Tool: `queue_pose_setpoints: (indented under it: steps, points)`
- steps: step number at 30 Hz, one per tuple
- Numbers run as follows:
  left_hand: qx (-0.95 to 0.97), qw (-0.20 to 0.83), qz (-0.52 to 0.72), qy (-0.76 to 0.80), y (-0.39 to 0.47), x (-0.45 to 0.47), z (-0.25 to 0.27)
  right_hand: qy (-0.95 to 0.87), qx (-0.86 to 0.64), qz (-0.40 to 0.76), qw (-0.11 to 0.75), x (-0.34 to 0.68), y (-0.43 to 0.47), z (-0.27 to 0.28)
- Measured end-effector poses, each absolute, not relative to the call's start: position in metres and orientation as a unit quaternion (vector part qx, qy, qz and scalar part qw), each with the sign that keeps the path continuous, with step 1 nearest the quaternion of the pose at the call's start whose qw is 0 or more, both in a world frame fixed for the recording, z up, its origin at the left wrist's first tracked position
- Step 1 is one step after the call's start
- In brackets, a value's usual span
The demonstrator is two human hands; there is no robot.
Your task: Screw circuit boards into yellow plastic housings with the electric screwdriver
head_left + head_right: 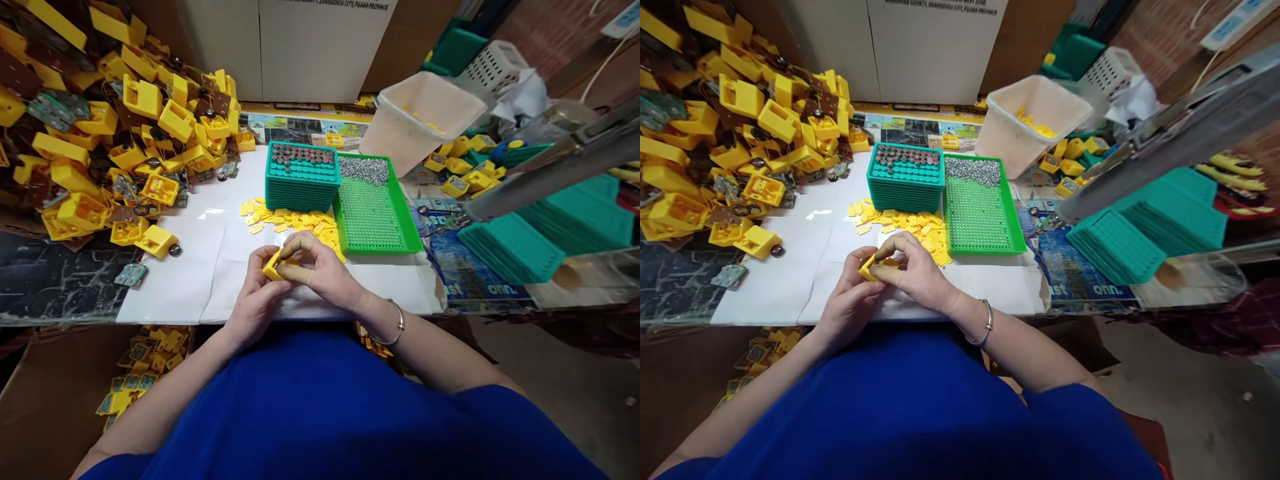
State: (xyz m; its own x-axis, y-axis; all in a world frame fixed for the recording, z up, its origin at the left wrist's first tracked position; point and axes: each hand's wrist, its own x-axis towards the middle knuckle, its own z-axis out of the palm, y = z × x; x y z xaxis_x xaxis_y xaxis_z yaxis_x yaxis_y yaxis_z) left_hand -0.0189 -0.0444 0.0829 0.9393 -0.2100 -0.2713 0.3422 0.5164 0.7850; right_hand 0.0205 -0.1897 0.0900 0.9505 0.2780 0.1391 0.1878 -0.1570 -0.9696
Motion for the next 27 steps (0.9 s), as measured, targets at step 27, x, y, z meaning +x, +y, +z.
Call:
queue_pose_setpoints:
  steps: [27]
  points:
    - [0.513,0.854,-0.086,0.029,-0.041,-0.016,0.075,-0.308,-0.821,0.073,0.476,0.037,-0.192,0.116]
